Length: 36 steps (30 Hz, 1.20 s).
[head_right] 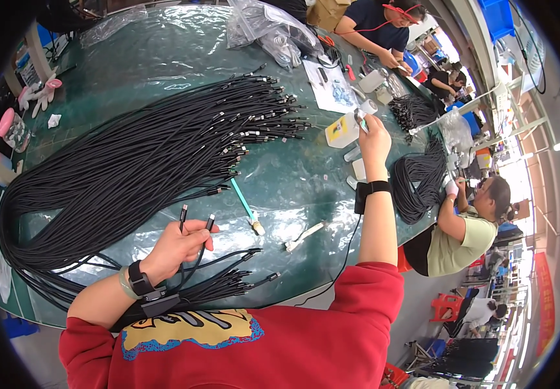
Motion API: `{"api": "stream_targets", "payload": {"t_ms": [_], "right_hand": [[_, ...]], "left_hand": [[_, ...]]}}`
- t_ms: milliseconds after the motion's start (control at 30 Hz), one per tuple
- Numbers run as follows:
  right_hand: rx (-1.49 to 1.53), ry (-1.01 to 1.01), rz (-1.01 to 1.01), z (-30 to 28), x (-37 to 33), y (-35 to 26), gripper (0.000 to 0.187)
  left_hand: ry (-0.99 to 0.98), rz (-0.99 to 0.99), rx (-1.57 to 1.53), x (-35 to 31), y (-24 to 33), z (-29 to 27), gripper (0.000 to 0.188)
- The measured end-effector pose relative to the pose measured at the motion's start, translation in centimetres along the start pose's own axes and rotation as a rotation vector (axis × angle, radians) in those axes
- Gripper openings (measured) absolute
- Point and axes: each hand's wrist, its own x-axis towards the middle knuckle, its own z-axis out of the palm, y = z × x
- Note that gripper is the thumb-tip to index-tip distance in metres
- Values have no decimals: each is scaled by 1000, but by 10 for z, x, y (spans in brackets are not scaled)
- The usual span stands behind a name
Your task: The person picks up a bundle of cables and uses a file to scrape the metal connectors one by one. They then use a green tool with a cloth-wrapped end to wipe the connectors before setting the cables down.
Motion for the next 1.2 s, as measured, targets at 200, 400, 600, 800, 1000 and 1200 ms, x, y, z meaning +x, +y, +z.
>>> {"api": "stream_targets", "payload": {"t_ms": [200,400,600,800,1000,1200], "right_hand": [[-50,87,-35,-3,-3,0,18],[1012,9,705,-44,-11,-45,18],[1743,-330,892,-106,-52,-161,16],[1579,-433,764,-167,-83,-230,13],[1380,-208,452,-166,-107,-253,15],[1194,-140,257,-163,-106,-258,15]], "left_hand": [[0,-1,-5,-4,1,2,23],[27,210,141,-28,18,16,23],[-4,243,201,-53,33,38,23],[0,285,247,-69,35,50,22],[8,304,303,-76,29,55,23],[20,334,354,-81,26,54,23]]}}
